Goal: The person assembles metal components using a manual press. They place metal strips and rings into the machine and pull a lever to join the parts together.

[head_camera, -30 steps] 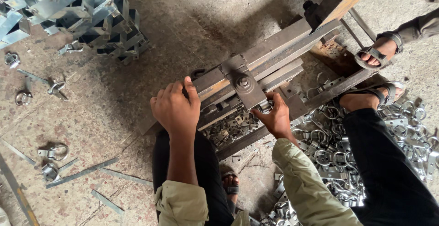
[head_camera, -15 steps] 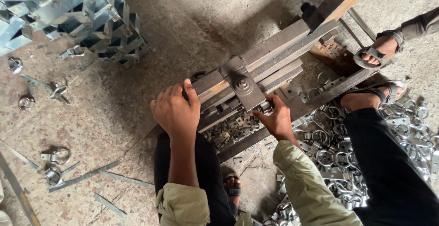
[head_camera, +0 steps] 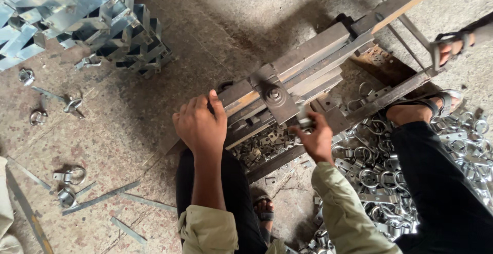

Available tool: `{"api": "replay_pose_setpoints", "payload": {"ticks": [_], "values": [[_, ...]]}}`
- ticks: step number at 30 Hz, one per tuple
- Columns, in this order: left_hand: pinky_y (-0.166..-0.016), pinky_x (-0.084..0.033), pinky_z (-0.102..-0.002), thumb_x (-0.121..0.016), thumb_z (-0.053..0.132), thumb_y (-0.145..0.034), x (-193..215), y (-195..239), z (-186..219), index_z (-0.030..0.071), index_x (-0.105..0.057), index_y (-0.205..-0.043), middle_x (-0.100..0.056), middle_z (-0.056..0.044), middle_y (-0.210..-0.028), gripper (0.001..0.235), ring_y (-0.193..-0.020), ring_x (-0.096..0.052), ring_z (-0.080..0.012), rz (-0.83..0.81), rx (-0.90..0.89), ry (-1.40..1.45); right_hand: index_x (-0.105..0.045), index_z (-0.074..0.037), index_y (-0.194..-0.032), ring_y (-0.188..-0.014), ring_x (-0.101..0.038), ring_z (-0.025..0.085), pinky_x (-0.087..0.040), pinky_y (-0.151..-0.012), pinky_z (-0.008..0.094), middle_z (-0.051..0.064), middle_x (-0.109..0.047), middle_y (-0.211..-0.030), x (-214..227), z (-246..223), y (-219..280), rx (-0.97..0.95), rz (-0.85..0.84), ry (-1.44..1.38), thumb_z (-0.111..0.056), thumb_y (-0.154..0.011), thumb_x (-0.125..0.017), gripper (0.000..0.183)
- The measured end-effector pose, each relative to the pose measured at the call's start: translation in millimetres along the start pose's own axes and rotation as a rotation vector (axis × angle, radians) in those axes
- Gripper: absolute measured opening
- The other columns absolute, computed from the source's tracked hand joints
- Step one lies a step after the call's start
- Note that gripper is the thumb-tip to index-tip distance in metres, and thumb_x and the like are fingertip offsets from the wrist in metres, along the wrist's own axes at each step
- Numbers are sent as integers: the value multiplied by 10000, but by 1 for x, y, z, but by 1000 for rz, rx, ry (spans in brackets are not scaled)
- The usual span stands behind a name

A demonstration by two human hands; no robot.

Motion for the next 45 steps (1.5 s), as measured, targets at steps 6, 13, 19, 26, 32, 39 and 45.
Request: {"api": "replay_pose_setpoints", "payload": {"ticks": [6,13,19,26,32,39,45], "values": [[-797,-466,-454,-522,313,-1098,8,2,6,89,-678,-837,-672,-66,-821,378,-804,-651,-281,34,-34,13,-574,71,-1292,-765,-632,226,-520,-665,371,182,-700,-1058,70,-25,20,193,581,-911,-155,-988,-803,443],[-917,-461,-477,-485,323,-1154,0,17,-5,107,-695,-1054,-678,-88,-1017,316,-971,-637,-309,-62,13,60,-440,16,-1454,-1317,-632,177,-553,-1139,370,138,-605,-1409,110,-163,88,512,178,-870,-260,-979,-717,616],[-1068,-435,-466,-541,189,-1152,14,20,4,76,-685,-1135,-670,-81,-1109,184,-1138,-612,-307,81,-139,110,-582,-42,-1345,-1122,-571,220,-500,-925,404,113,-624,-1256,127,83,-7,-35,424,-364,-244,-984,-742,444],[-830,-479,-422,-588,68,-903,50,72,90,95,-666,-958,-649,-51,-915,99,-854,-606,-256,218,-405,707,-545,-349,-1402,-1469,-194,422,-339,-1041,741,14,-237,-1660,120,286,49,-748,97,847,-469,-839,-780,622],[-776,-586,-377,-663,52,-909,-34,165,187,24,-684,-1185,-681,-131,-1137,279,-921,-711,-249,-493,-618,962,-488,-338,-1476,-1484,-147,535,-445,-1016,658,39,-326,-1613,98,300,51,-679,15,792,-346,-735,-863,830],[-845,-571,-442,-661,186,-935,-101,221,196,38,-589,-1284,-628,-166,-1263,387,-1038,-682,-341,-883,-540,759,-723,-217,-1193,-1385,-381,466,-507,-985,580,32,-616,-1367,77,316,54,-574,26,811,-181,-838,-773,361],[-1013,-500,-482,-533,567,-1034,-202,300,156,33,-498,-1445,-586,-255,-1388,675,-1225,-622,-406,-1315,-51,562,-697,-86,-966,-906,-716,296,-613,-836,415,137,-756,-1001,64,269,23,-89,73,285,-26,-859,-684,123]]}}
Point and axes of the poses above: each hand's wrist, its own y-axis away from the middle knuckle, its own x-axis out of the back of the hand, z = x × y, the point moved 5 cm from there along -y, towards the middle knuckle
